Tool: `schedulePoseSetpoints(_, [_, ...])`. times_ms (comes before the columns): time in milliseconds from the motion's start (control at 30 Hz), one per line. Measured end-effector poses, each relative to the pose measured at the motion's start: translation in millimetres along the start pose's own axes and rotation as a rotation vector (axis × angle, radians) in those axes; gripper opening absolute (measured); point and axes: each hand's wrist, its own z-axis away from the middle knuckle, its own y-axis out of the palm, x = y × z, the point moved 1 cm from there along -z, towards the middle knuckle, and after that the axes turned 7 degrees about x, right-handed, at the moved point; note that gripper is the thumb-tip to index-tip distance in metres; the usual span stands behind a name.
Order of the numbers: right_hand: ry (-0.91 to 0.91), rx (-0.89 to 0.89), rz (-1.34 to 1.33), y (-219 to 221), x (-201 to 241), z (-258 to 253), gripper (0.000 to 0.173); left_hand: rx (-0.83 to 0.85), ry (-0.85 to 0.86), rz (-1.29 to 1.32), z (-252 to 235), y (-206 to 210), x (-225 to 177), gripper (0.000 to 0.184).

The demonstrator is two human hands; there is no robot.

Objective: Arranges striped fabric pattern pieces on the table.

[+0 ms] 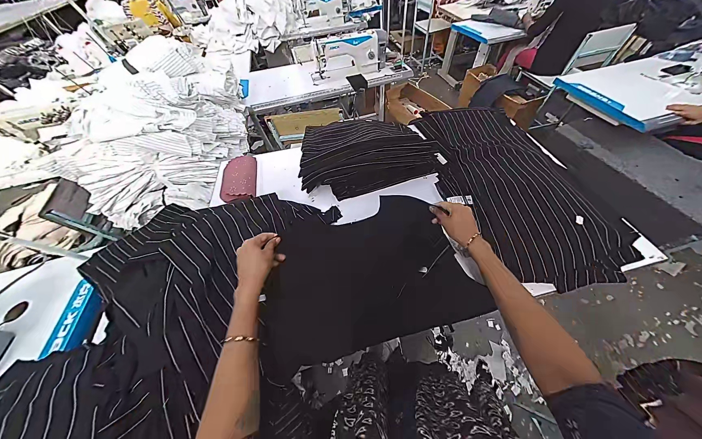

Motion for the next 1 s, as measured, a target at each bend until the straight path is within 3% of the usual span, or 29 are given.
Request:
schedulePoseSetpoints(33, [-0.039,-0.038,-0.008,14,-1,-7,0.034,-0.036,0.042,-0.040,-2,17,-4,0.028])
schedulePoseSetpoints(100, [-0.204,-0.005,0.017,43,-2,-1,0.062,-0.015,0.275,-0.142,8,55,-10,0.039])
schedulePoseSetpoints(167, [-0.404,0.111,0.055,79,-2,34,0.096,0.083,0.521,-0.222,45,102,-11,0.060])
schedulePoseSetpoints(233, [-0.571,0.331,0.168,107,-4,76,0.112,0.293,0.655,-0.291,95,148,-2,0.084])
schedulePoseSetpoints(300, [-0.604,0.615,0.332,121,-8,101,0.115,0.420,0.698,-0.406,135,178,14,0.108])
schedulePoseSetpoints(400, [-0.528,0.792,0.544,115,-2,104,0.092,0.333,0.732,-0.520,151,188,29,0.119])
schedulePoseSetpoints(500, [-0.446,0.958,0.622,93,9,95,0.043,0.277,0.697,-0.533,157,183,28,0.111])
schedulePoseSetpoints(567, [-0.461,0.966,0.536,76,12,80,0.029,0.240,0.659,-0.504,155,178,20,0.090])
schedulePoseSetpoints(700, [-0.390,0.666,0.383,32,46,32,0.026,0.450,0.269,-0.463,105,139,-40,0.043])
schedulePoseSetpoints(800, [-0.197,0.610,0.450,27,63,-17,0.033,0.593,0.002,-0.536,32,104,-71,0.037])
schedulePoseSetpoints(833, [-0.152,0.635,0.464,35,59,-33,0.029,0.615,-0.031,-0.537,10,99,-73,0.035])
schedulePoseSetpoints(900, [-0.122,0.656,0.452,57,43,-58,0.041,0.675,-0.055,-0.508,-29,96,-70,0.030])
schedulePoseSetpoints(1000, [-0.141,0.518,0.390,85,22,-74,0.049,0.716,-0.049,-0.453,-65,98,-63,0.026])
